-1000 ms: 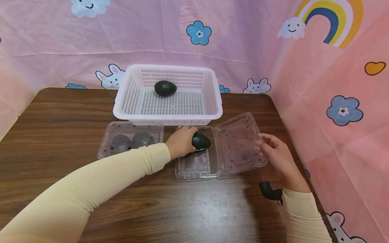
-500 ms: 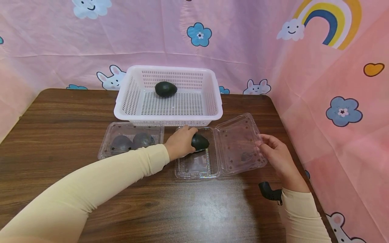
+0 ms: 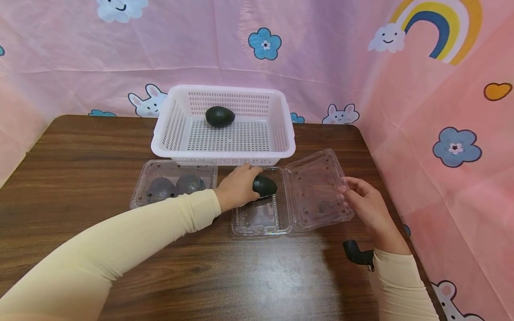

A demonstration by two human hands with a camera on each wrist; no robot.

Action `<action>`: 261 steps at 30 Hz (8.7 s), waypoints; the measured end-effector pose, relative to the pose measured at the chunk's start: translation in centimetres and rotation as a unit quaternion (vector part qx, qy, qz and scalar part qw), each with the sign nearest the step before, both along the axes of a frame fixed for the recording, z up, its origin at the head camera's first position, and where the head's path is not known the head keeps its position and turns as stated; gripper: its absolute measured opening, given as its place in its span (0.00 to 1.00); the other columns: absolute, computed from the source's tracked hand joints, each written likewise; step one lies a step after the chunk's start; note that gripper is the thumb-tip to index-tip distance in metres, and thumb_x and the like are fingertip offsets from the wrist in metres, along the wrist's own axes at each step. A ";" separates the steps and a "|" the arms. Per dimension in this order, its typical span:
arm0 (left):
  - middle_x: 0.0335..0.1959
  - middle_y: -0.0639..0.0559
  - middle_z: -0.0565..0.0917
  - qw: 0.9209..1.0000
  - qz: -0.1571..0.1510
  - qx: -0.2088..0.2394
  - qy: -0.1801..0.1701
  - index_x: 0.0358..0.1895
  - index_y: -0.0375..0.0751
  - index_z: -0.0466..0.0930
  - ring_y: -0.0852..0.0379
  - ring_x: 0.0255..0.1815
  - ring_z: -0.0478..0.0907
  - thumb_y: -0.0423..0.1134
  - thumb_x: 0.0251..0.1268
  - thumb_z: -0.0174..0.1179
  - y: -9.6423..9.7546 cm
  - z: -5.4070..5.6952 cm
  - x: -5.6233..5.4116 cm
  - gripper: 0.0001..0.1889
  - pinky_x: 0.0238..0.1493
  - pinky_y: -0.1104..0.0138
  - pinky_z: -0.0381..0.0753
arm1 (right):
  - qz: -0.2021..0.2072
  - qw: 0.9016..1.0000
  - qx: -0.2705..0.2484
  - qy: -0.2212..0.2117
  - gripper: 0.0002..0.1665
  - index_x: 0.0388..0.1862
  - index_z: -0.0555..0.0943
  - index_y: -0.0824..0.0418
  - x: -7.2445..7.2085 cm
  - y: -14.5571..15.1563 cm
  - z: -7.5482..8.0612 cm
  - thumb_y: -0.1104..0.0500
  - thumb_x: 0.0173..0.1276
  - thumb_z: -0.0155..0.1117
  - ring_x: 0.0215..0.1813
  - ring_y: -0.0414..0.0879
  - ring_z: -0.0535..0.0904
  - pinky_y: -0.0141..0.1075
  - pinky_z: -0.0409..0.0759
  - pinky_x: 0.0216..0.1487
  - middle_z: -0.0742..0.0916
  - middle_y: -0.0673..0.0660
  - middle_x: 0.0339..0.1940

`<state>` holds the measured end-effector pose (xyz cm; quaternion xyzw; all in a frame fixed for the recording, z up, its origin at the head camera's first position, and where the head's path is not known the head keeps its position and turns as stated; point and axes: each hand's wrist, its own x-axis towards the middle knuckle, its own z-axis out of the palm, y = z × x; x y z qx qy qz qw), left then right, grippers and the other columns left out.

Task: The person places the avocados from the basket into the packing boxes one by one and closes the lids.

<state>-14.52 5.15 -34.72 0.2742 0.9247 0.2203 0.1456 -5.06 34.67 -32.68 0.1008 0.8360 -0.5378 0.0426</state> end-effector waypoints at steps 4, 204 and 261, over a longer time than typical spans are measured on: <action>0.61 0.38 0.71 1.000 -0.010 0.009 -0.008 0.69 0.39 0.65 0.44 0.59 0.72 0.38 0.62 0.66 -0.2 0.6 0.0 0.33 0.53 0.55 0.78 | 0.002 1.000 0.008 0.001 0.25 0.67 0.64 0.67 0.2 0.1 0.0 0.58 0.76 0.49 0.41 0.29 0.80 0.24 0.78 0.40 0.80 0.34 0.40; 0.72 0.37 0.61 0.985 0.143 0.078 -0.050 0.75 0.40 0.54 0.39 0.70 0.61 0.41 0.63 0.63 -9.2 0.5 -22.8 0.39 0.67 0.51 0.65 | 0.060 0.992 -0.075 0.080 0.20 0.63 0.72 0.52 -0.3 2.2 -4.4 0.66 0.76 0.49 0.53 0.27 0.77 0.20 0.75 0.48 0.81 0.36 0.54; 0.70 0.34 0.64 0.997 0.049 -0.003 -0.063 0.70 0.38 0.64 0.39 0.69 0.62 0.35 0.60 0.65 -7.8 -1.6 -24.1 0.34 0.68 0.51 0.62 | 0.051 0.994 -0.066 0.074 0.22 0.62 0.75 0.49 -0.1 2.5 -4.7 0.68 0.75 0.49 0.49 0.30 0.79 0.23 0.77 0.43 0.82 0.36 0.52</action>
